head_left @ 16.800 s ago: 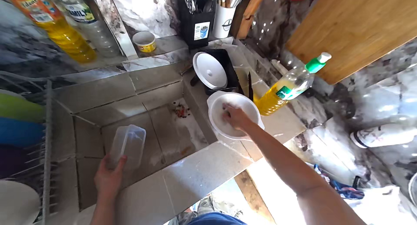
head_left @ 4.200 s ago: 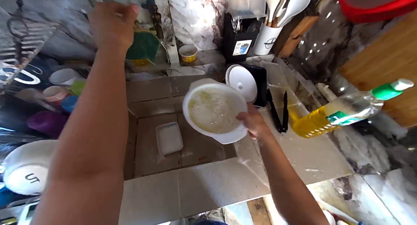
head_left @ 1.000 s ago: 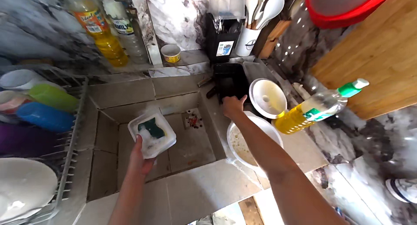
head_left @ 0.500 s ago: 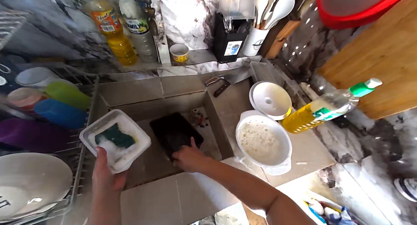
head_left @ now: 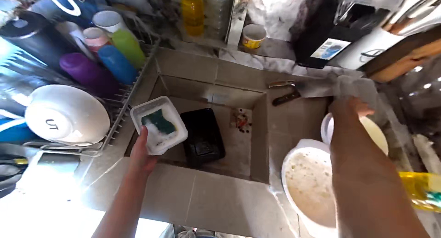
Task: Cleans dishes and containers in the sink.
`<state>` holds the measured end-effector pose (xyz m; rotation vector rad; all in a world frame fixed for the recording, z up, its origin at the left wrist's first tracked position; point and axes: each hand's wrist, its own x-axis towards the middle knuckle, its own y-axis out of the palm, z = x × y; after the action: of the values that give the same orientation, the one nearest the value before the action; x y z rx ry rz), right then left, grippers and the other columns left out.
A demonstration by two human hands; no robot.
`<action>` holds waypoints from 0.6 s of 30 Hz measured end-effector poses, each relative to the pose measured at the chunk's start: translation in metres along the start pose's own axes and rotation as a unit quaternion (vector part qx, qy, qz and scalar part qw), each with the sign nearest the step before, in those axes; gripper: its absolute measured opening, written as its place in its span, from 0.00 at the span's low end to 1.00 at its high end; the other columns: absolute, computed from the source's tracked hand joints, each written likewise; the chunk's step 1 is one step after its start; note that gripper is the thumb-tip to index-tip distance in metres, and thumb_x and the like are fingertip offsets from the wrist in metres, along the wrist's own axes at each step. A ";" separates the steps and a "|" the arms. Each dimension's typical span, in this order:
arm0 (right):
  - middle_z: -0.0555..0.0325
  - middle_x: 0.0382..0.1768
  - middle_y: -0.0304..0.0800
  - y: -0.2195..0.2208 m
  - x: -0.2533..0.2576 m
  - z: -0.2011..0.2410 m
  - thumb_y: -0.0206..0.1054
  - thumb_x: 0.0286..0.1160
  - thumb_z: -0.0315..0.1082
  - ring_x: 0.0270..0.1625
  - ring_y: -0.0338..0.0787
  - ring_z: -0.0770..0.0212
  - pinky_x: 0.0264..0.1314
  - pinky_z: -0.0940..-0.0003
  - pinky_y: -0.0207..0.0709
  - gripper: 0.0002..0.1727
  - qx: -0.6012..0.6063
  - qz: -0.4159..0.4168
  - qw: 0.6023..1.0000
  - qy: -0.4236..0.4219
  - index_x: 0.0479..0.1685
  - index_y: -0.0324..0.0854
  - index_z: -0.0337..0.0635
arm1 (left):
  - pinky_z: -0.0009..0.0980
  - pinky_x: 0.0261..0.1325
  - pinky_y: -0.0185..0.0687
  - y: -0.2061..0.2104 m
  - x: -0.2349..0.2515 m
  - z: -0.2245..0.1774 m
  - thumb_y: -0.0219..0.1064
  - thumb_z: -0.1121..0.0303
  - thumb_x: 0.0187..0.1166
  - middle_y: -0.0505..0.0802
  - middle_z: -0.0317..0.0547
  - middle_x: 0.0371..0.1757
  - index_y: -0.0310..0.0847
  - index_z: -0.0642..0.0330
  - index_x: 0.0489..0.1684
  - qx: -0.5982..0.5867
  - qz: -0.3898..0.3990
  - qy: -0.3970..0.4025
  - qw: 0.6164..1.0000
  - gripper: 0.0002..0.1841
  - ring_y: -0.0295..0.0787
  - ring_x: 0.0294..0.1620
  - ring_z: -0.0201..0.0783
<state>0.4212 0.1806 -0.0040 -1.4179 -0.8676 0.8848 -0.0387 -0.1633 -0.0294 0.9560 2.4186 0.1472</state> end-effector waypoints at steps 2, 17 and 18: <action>0.12 0.78 0.65 -0.008 0.001 0.002 0.62 0.82 0.36 0.83 0.64 0.17 0.76 0.16 0.55 0.34 0.023 -0.017 0.999 0.023 0.78 0.63 0.15 | 0.37 0.55 0.89 0.005 0.001 0.002 0.38 0.48 0.95 0.88 0.46 0.61 0.64 0.54 0.80 0.023 -0.016 -0.023 0.999 0.26 0.89 0.57 0.37; 0.27 0.55 0.84 -0.105 -0.148 0.018 0.56 0.88 0.40 0.55 0.87 0.42 0.62 0.44 0.79 0.26 0.363 -0.056 0.881 -0.297 0.68 0.72 0.22 | 0.46 0.69 0.81 0.011 0.045 0.026 0.46 0.46 0.94 0.82 0.66 0.72 0.65 0.69 0.81 0.194 -0.018 -0.084 0.977 0.33 0.84 0.68 0.53; 0.29 0.52 0.84 -0.098 -0.167 0.026 0.57 0.87 0.37 0.51 0.87 0.45 0.59 0.46 0.80 0.23 0.366 -0.027 0.869 -0.331 0.65 0.73 0.21 | 0.46 0.68 0.82 0.008 0.048 0.025 0.46 0.46 0.94 0.82 0.66 0.71 0.66 0.70 0.80 0.196 -0.021 -0.078 0.977 0.33 0.84 0.66 0.53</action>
<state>0.3242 0.0441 0.0975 -0.4086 -0.9111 1.4987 -0.0503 -0.1277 -0.0692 1.0370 2.3613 -0.4216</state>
